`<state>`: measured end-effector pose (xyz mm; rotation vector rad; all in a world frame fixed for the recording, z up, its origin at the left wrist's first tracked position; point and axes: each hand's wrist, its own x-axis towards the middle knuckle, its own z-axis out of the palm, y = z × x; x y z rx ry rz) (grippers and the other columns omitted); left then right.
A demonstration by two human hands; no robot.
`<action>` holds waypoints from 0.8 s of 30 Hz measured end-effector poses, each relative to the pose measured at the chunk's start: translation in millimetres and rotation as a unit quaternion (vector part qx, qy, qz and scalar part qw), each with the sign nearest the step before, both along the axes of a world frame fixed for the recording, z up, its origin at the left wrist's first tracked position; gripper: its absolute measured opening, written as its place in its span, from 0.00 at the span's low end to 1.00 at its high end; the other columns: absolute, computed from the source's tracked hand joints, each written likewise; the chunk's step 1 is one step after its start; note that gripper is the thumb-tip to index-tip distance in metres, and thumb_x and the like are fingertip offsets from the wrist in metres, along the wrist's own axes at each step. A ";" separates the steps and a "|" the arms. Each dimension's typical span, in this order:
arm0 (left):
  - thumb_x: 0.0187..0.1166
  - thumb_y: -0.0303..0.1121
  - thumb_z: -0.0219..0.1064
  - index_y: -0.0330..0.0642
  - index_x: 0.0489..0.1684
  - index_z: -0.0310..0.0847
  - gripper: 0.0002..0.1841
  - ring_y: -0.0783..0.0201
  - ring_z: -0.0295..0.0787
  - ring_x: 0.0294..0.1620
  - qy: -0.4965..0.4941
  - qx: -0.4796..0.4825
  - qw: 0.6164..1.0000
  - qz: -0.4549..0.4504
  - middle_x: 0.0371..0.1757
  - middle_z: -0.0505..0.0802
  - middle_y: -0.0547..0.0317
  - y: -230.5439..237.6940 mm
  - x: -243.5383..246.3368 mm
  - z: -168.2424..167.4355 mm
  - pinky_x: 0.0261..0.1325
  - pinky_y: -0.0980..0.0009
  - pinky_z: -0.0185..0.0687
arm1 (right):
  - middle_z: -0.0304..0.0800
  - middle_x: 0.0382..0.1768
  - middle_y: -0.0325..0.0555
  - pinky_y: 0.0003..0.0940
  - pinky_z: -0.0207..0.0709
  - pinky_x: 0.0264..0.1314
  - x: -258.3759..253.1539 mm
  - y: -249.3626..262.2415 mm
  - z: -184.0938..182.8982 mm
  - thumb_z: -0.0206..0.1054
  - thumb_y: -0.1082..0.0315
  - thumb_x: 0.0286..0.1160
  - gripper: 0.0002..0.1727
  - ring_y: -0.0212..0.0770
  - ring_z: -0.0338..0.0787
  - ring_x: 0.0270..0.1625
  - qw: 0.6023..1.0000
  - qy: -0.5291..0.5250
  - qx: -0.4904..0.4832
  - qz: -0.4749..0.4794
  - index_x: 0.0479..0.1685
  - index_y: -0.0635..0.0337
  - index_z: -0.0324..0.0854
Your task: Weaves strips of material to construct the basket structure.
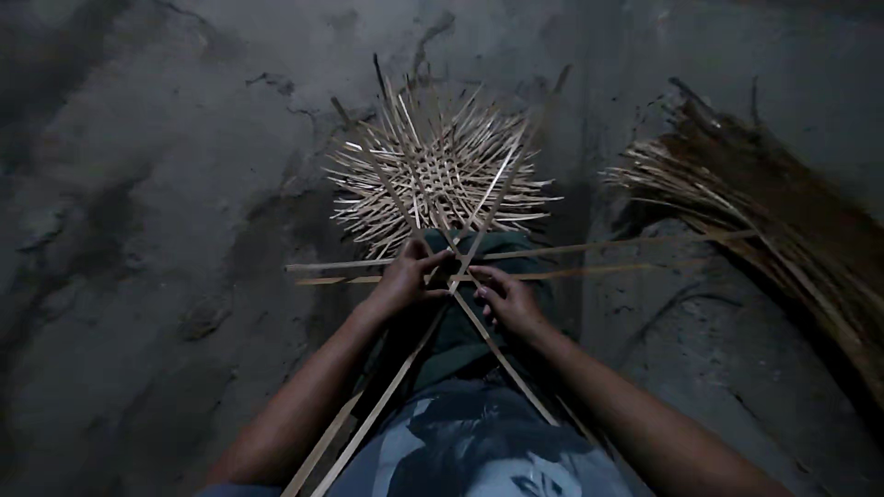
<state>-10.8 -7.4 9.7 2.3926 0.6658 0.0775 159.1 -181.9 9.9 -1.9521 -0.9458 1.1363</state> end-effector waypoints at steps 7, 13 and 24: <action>0.63 0.48 0.85 0.69 0.77 0.79 0.36 0.54 0.86 0.53 -0.007 0.014 1.000 0.013 0.69 0.79 0.45 -2.0 1.6 -0.6 0.51 0.53 0.88 | 0.92 0.52 0.41 0.31 0.88 0.36 -1.8 0.5 -0.8 0.56 0.62 0.92 0.22 0.32 0.90 0.32 1.000 -0.010 0.004 0.007 0.82 0.38 0.74; 0.62 0.48 0.86 0.68 0.74 0.80 0.35 0.55 0.87 0.47 -0.006 0.004 1.000 0.031 0.69 0.79 0.46 -5.6 3.1 3.7 0.47 0.52 0.88 | 0.92 0.52 0.41 0.31 0.89 0.38 0.6 -1.8 4.3 0.56 0.62 0.92 0.21 0.33 0.92 0.35 1.000 0.016 -0.001 0.009 0.81 0.42 0.73; 0.59 0.47 0.88 0.64 0.75 0.79 0.38 0.53 0.87 0.49 -0.038 0.021 0.999 0.031 0.70 0.78 0.44 -3.4 1.0 -8.8 0.45 0.52 0.89 | 0.92 0.50 0.45 0.42 0.91 0.40 -3.2 4.3 -9.3 0.59 0.67 0.89 0.20 0.39 0.93 0.33 0.998 -0.044 0.025 0.025 0.77 0.42 0.77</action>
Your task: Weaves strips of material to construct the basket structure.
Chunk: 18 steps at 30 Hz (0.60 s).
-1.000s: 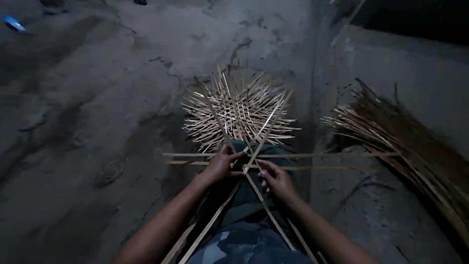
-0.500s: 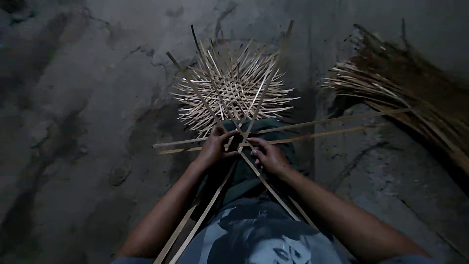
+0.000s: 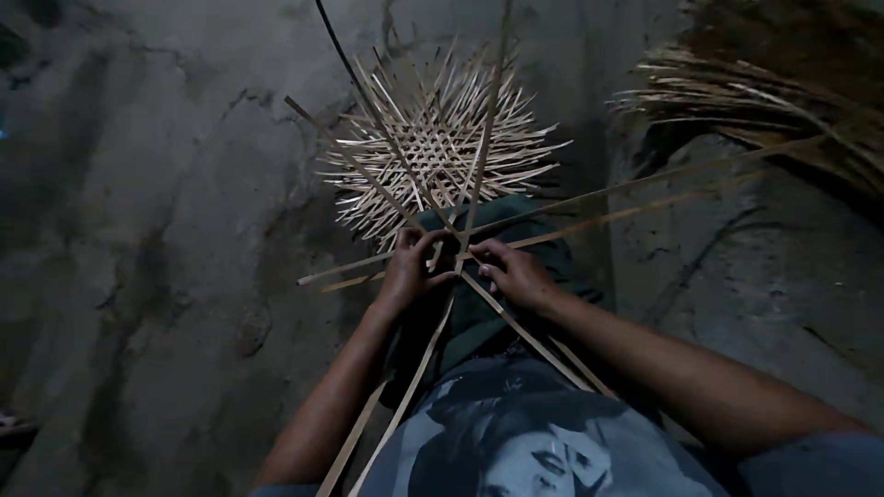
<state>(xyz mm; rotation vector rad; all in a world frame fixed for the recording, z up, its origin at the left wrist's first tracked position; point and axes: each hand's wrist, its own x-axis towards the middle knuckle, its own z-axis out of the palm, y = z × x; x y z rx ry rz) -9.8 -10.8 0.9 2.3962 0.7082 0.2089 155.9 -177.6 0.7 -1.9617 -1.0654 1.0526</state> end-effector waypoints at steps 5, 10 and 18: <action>0.60 0.47 0.87 0.64 0.76 0.79 0.38 0.60 0.84 0.42 -0.003 0.014 1.000 -0.005 0.67 0.78 0.46 -2.4 1.5 2.4 0.41 0.60 0.87 | 0.93 0.50 0.43 0.36 0.89 0.35 4.1 -0.5 8.8 0.59 0.67 0.90 0.20 0.36 0.91 0.29 1.000 0.016 -0.018 0.003 0.77 0.41 0.77; 0.58 0.47 0.88 0.62 0.78 0.73 0.42 0.54 0.85 0.49 0.006 0.007 1.000 0.000 0.68 0.78 0.44 -3.9 1.8 9.9 0.47 0.54 0.88 | 0.93 0.49 0.42 0.33 0.88 0.31 6.2 -2.2 16.6 0.58 0.68 0.91 0.20 0.35 0.90 0.27 0.999 0.038 -0.022 -0.012 0.78 0.41 0.76; 0.65 0.47 0.85 0.69 0.83 0.73 0.40 0.59 0.86 0.42 0.039 0.014 0.999 -0.029 0.70 0.76 0.41 -0.1 6.4 9.4 0.41 0.59 0.89 | 0.93 0.48 0.46 0.35 0.89 0.36 -3.8 -2.3 15.4 0.56 0.67 0.92 0.21 0.37 0.92 0.31 0.999 0.034 -0.026 -0.030 0.80 0.44 0.74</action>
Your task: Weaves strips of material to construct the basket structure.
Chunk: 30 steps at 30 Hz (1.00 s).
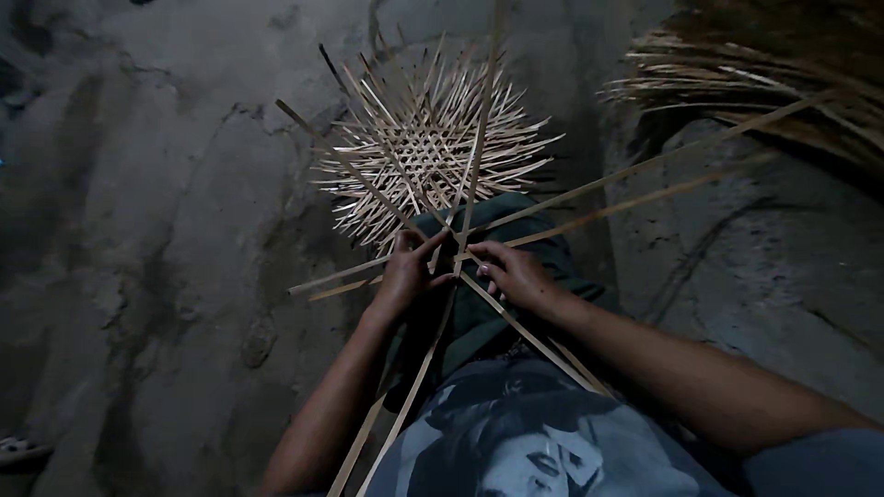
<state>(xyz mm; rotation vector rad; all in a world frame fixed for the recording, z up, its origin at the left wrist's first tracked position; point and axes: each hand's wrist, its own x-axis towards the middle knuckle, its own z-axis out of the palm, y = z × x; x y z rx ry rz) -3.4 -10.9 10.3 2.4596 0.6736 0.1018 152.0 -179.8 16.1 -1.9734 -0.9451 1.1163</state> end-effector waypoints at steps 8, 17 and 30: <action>0.61 0.45 0.87 0.66 0.81 0.74 0.41 0.60 0.85 0.38 -0.010 0.009 1.000 0.007 0.67 0.76 0.43 -2.1 -1.1 1.3 0.38 0.61 0.88 | 0.93 0.47 0.47 0.38 0.91 0.33 4.2 1.4 3.8 0.58 0.66 0.91 0.21 0.39 0.93 0.28 1.000 -0.022 -0.015 0.011 0.79 0.42 0.76; 0.55 0.41 0.89 0.52 0.77 0.74 0.43 0.42 0.87 0.53 0.111 0.061 0.992 0.011 0.66 0.80 0.38 -8.6 25.4 23.9 0.51 0.44 0.88 | 0.93 0.45 0.50 0.41 0.92 0.35 9.6 10.0 3.6 0.59 0.67 0.90 0.19 0.42 0.93 0.28 0.994 -0.067 -0.037 0.081 0.76 0.45 0.75; 0.86 0.32 0.65 0.35 0.72 0.63 0.22 0.56 0.89 0.44 0.063 -0.200 0.971 -0.114 0.47 0.88 0.46 18.9 60.7 14.9 0.49 0.55 0.88 | 0.93 0.39 0.52 0.37 0.93 0.33 47.1 65.5 14.7 0.68 0.61 0.84 0.25 0.41 0.95 0.28 0.992 0.062 -0.006 -0.111 0.77 0.60 0.72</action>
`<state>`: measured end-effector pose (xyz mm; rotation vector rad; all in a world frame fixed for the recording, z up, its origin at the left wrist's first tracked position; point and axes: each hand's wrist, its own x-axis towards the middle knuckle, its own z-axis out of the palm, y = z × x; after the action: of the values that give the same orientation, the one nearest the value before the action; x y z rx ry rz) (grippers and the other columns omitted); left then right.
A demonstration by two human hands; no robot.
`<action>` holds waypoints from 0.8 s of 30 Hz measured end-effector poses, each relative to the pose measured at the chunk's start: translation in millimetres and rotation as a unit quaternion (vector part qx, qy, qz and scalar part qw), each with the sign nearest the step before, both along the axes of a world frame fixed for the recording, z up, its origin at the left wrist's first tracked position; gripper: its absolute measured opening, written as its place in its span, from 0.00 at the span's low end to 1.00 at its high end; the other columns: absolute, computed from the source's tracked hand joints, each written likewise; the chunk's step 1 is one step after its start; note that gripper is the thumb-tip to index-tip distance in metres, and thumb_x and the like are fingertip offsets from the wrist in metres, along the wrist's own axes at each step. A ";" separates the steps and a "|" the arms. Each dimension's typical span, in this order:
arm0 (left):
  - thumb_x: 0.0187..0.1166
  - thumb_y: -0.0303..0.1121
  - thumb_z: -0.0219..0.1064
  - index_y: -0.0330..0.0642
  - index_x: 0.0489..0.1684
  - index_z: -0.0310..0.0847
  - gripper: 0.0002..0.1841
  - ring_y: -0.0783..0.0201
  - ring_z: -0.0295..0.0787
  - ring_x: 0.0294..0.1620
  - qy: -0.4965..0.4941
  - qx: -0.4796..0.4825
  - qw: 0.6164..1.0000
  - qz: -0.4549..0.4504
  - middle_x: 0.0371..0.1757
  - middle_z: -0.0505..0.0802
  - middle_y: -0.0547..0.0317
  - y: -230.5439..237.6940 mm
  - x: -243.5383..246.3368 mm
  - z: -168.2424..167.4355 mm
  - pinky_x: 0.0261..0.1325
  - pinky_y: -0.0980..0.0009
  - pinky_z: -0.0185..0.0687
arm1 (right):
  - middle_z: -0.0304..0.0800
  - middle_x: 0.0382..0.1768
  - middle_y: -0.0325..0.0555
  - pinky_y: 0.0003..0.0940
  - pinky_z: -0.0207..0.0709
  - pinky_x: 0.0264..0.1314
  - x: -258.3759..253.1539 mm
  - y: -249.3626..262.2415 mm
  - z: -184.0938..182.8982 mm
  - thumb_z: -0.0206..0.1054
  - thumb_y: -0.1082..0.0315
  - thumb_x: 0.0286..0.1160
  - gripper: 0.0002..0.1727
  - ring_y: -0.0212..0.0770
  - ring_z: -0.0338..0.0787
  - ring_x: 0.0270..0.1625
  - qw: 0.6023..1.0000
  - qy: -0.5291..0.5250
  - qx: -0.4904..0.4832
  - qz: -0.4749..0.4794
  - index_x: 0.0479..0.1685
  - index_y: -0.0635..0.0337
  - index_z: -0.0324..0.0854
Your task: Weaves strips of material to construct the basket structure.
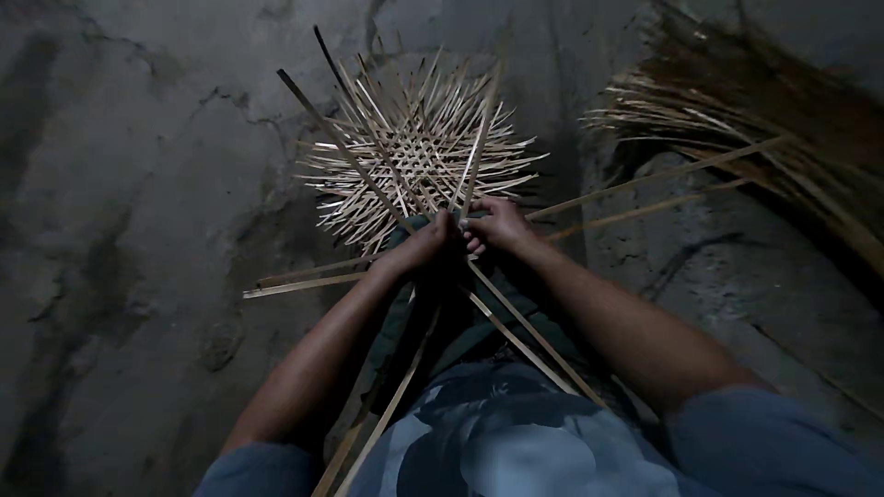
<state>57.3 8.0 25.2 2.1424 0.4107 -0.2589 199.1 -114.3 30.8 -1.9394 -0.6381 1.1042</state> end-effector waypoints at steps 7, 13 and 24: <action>0.86 0.28 0.62 0.33 0.78 0.69 0.23 0.41 0.89 0.59 0.042 0.111 0.988 -0.094 0.58 0.89 0.35 4.3 19.2 3.2 0.66 0.42 0.81 | 0.90 0.48 0.50 0.43 0.91 0.48 -52.1 -32.1 -28.0 0.61 0.65 0.88 0.13 0.41 0.94 0.43 0.976 -0.126 0.159 -0.075 0.64 0.61 0.75; 0.80 0.24 0.65 0.50 0.82 0.69 0.28 0.32 0.89 0.55 0.100 0.148 0.974 -0.137 0.56 0.90 0.33 2.8 35.2 8.6 0.58 0.32 0.80 | 0.91 0.48 0.46 0.37 0.88 0.43 -60.7 -42.2 -34.6 0.65 0.65 0.85 0.12 0.36 0.91 0.37 0.962 -0.171 0.186 -0.103 0.60 0.60 0.77; 0.85 0.31 0.65 0.32 0.75 0.66 0.23 0.52 0.89 0.51 -0.025 0.021 0.997 -0.066 0.51 0.89 0.42 8.4 8.3 -0.2 0.59 0.51 0.84 | 0.89 0.51 0.55 0.42 0.91 0.49 -48.0 -20.7 -16.1 0.63 0.67 0.87 0.19 0.43 0.94 0.43 0.979 0.025 0.120 -0.161 0.70 0.65 0.72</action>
<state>65.6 16.3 25.1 2.2152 0.2480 -0.2728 151.1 -135.0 14.8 -1.7263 -0.3899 0.8305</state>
